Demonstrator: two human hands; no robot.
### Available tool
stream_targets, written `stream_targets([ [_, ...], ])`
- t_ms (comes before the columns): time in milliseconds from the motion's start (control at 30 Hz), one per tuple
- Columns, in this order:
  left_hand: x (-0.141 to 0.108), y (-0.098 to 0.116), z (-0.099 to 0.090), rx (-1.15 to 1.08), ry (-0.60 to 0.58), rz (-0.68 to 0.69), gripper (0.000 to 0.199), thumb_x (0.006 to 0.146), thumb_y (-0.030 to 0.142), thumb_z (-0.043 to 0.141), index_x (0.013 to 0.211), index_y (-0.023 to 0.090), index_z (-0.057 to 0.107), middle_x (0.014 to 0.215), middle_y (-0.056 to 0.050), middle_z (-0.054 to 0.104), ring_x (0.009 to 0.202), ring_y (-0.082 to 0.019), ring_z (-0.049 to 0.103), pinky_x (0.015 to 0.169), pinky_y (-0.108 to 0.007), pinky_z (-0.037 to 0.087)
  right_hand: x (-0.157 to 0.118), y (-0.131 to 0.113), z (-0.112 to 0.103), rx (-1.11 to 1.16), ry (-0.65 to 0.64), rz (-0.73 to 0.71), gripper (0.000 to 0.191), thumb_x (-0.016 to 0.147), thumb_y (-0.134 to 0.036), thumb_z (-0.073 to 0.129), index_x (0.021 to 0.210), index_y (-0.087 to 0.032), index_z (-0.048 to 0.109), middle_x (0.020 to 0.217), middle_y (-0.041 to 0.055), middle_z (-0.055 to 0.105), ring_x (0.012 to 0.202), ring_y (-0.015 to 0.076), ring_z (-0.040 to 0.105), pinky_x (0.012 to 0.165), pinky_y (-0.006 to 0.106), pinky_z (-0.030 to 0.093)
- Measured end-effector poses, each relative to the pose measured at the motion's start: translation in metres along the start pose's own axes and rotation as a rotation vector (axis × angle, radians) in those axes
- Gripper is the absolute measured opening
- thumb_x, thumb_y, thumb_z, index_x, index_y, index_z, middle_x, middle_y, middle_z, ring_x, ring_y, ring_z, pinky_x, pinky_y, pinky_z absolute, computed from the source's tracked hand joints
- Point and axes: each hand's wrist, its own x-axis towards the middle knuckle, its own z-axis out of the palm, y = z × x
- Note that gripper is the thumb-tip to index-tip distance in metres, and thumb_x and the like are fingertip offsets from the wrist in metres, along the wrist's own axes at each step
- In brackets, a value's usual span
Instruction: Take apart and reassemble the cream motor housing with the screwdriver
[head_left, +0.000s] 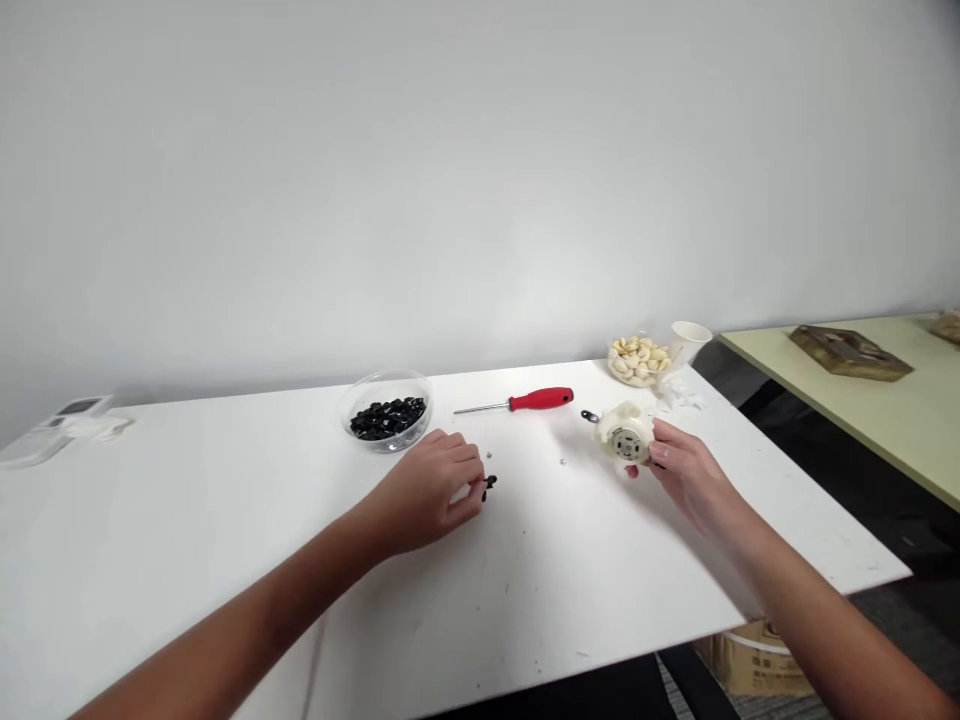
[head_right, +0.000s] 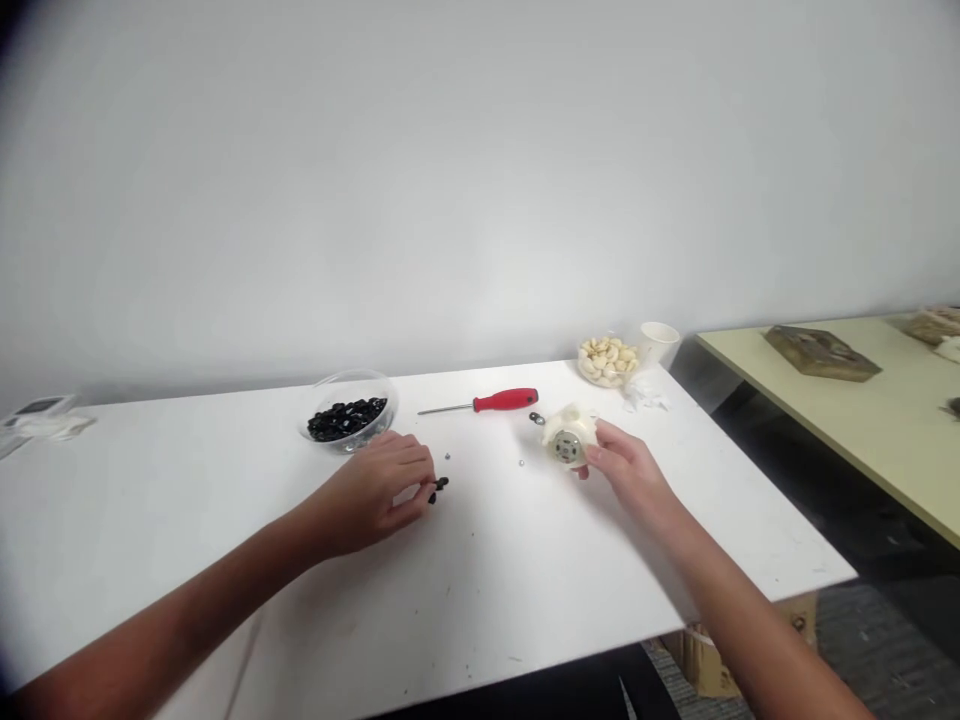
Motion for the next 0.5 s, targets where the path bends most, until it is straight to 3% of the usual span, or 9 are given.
stream_targets([
  [133,-0.002,-0.009,0.016,-0.041,0.047,-0.017,0.02,0.098,0.016,0.049,0.08,0.02,0.056,0.079,-0.002,0.063,0.079,-0.021,0.054,0.077,-0.037,0.039,0.003,0.006,-0.054,-0.021,0.293,0.013,0.043,0.094,-0.061,0.054,0.093,-0.022,0.071,0.092,0.0112,0.072,0.072,0.0253,0.064,0.065,0.042,0.056],
  [233,-0.005,-0.017,0.02,-0.09,0.098,-0.034,0.019,0.097,0.016,0.049,0.079,0.02,0.055,0.079,-0.003,0.063,0.079,-0.021,0.056,0.075,-0.037,0.04,0.005,0.012,-0.124,-0.098,0.631,-0.03,0.04,0.088,-0.062,0.062,0.093,-0.023,0.067,0.088,0.0107,0.071,0.067,0.0234,0.063,0.058,0.04,0.052],
  [333,-0.006,-0.022,0.023,-0.089,0.147,-0.02,0.018,0.097,0.016,0.051,0.08,0.02,0.057,0.081,-0.003,0.065,0.081,-0.022,0.058,0.076,-0.037,0.041,-0.004,0.018,-0.2,-0.232,0.895,-0.011,0.03,0.08,-0.05,0.079,0.08,-0.023,0.067,0.065,0.005,0.061,0.057,0.0202,0.057,0.056,0.04,0.048],
  [400,-0.006,-0.025,0.025,-0.077,0.163,-0.005,0.018,0.097,0.016,0.051,0.081,0.02,0.058,0.082,-0.004,0.066,0.081,-0.022,0.059,0.076,-0.037,0.041,-0.016,0.025,-0.236,-0.306,0.955,0.048,0.03,0.084,-0.046,0.079,0.071,-0.022,0.066,0.058,0.0049,0.059,0.052,0.0194,0.056,0.052,0.04,0.046],
  [500,-0.006,-0.028,0.028,-0.065,0.171,0.001,0.018,0.098,0.017,0.051,0.083,0.021,0.059,0.084,-0.004,0.068,0.082,-0.023,0.059,0.076,-0.038,0.042,-0.04,0.045,-0.257,-0.396,0.888,0.102,0.032,0.089,-0.041,0.082,0.072,-0.018,0.069,0.058,0.0025,0.061,0.047,0.0159,0.053,0.045,0.033,0.045],
])
